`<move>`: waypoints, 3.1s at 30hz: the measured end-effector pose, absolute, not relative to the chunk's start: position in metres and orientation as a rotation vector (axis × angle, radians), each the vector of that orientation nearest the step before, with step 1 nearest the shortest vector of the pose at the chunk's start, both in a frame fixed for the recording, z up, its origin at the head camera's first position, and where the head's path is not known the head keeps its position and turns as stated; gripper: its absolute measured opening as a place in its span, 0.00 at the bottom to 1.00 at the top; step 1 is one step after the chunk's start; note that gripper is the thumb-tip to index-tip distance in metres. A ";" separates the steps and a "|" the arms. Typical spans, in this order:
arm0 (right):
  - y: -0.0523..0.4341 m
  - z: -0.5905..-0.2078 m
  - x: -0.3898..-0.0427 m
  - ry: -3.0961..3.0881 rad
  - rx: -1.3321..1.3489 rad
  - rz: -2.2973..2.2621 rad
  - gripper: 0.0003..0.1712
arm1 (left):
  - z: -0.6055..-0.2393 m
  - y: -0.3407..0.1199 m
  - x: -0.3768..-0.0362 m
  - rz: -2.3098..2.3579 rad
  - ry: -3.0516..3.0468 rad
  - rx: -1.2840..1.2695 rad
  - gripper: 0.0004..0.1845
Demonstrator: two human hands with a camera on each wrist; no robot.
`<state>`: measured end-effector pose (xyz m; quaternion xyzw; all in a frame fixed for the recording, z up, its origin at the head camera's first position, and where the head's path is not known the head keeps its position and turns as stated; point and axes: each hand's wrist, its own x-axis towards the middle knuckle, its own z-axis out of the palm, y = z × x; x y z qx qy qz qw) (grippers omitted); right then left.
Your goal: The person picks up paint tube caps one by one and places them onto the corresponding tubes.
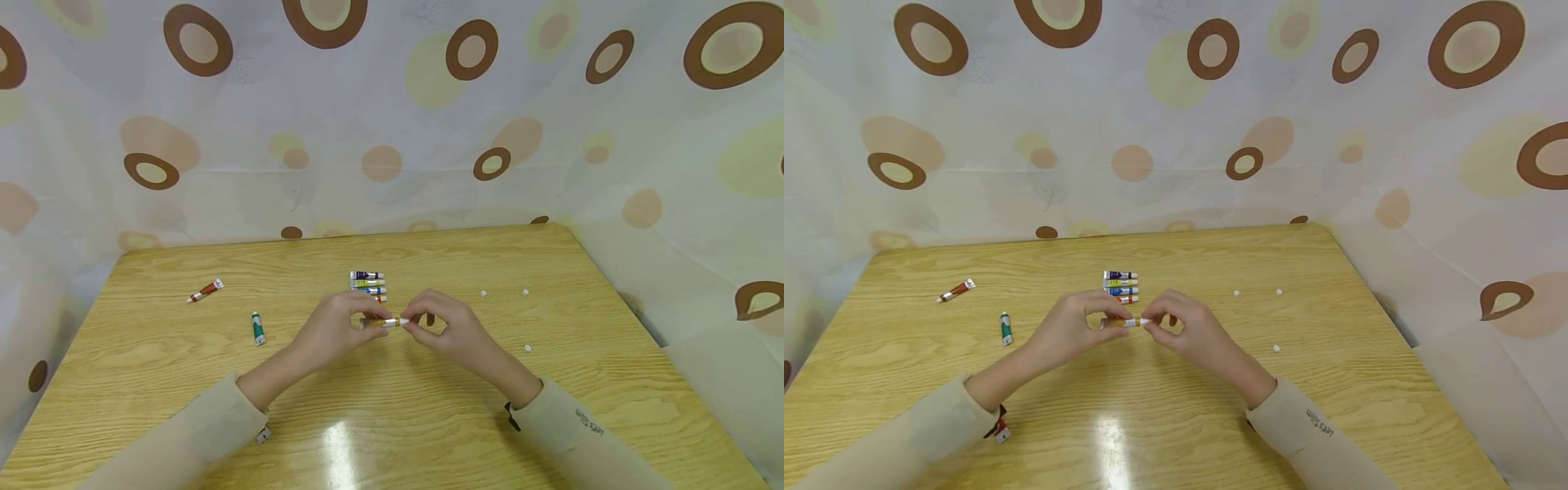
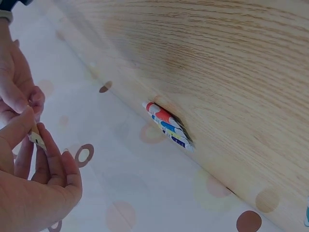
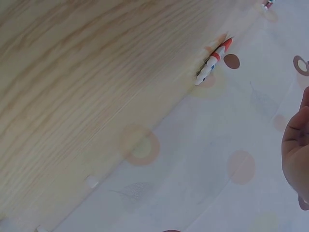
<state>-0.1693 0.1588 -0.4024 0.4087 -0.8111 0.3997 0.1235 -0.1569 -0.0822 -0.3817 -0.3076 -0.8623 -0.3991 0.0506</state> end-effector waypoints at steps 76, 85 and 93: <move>0.155 -0.404 -0.165 -2.368 1.176 1.045 0.07 | -0.377 -0.080 -0.154 -1.008 -2.669 -0.972 0.07; 0.157 -0.406 -0.166 -2.330 1.220 0.979 0.13 | -0.375 -0.081 -0.153 -0.978 -2.729 -0.928 0.06; 0.157 -0.409 -0.167 -2.265 1.268 0.921 0.13 | -0.375 -0.082 -0.154 -0.977 -2.698 -0.986 0.06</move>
